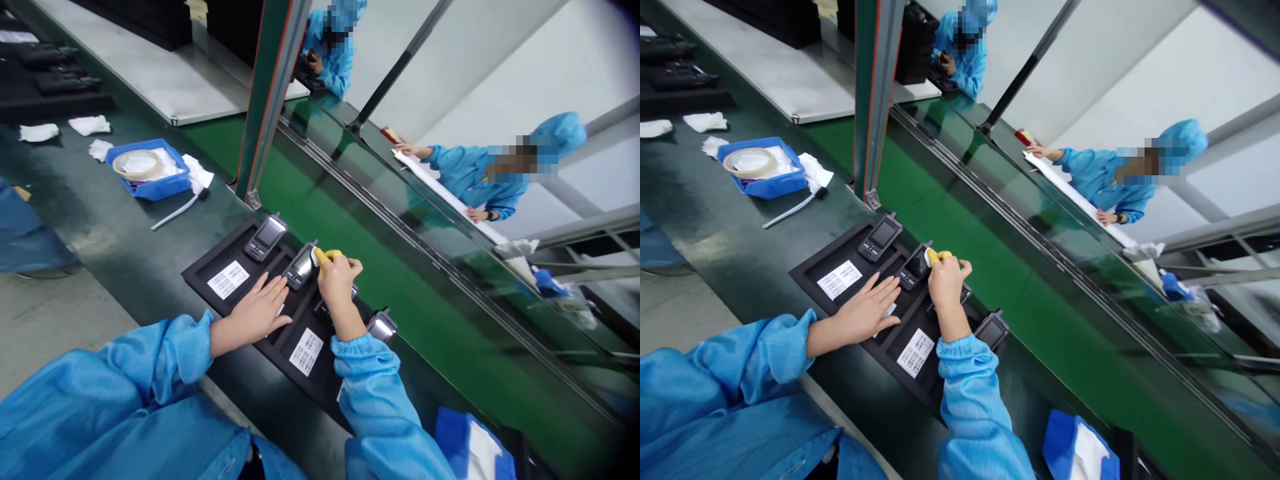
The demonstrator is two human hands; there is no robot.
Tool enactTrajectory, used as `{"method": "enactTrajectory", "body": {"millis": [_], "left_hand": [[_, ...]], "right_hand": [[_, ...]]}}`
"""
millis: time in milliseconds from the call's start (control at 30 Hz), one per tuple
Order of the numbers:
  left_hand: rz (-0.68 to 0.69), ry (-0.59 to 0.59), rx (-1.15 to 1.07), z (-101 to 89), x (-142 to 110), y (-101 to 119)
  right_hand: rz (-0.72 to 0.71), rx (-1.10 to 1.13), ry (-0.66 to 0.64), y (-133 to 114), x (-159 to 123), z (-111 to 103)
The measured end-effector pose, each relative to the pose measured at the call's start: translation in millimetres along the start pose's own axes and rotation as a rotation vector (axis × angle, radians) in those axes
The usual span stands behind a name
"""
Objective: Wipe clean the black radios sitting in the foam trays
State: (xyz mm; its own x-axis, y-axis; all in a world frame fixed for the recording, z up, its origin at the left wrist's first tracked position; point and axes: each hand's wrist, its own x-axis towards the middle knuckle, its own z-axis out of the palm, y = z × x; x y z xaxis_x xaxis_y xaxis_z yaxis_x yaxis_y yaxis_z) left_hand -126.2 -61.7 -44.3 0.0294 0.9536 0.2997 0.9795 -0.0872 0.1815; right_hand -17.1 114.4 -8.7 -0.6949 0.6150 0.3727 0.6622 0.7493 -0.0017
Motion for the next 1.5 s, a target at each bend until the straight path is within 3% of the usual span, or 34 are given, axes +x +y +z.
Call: {"method": "enactTrajectory", "body": {"millis": [333, 600, 800, 900, 1033, 1167, 1333, 1500], "left_hand": [[-0.011, -0.058, -0.046, 0.9, 1, 2], [-0.024, -0.060, -0.050, 2.2, -1, 2], [-0.021, -0.081, -0.061, 0.9, 1, 3], [-0.015, -0.077, -0.079, 1.5, 1, 3], [-0.024, -0.016, -0.118, -3.5, -4, -4], [-0.105, 0.052, -0.100, -14.5, -14, -29], [-0.210, 0.006, -0.054, -23.3, -21, -57], [-0.214, -0.027, -0.058, -21.9, -21, -60]], "right_hand": [[-0.214, 0.006, -0.108, -33, -49, 4], [-0.038, 0.003, -0.040, -8, -1, 8], [-0.097, 0.117, -0.073, -37, -39, 10], [-0.053, 0.171, -0.036, -41, -48, 5], [0.123, 0.190, 0.092, -12, -23, -14], [0.211, 0.180, 0.154, 9, 10, -25], [0.094, 0.178, 0.072, -30, 37, -1], [-0.053, 0.138, -0.020, -71, 60, 24]]}}
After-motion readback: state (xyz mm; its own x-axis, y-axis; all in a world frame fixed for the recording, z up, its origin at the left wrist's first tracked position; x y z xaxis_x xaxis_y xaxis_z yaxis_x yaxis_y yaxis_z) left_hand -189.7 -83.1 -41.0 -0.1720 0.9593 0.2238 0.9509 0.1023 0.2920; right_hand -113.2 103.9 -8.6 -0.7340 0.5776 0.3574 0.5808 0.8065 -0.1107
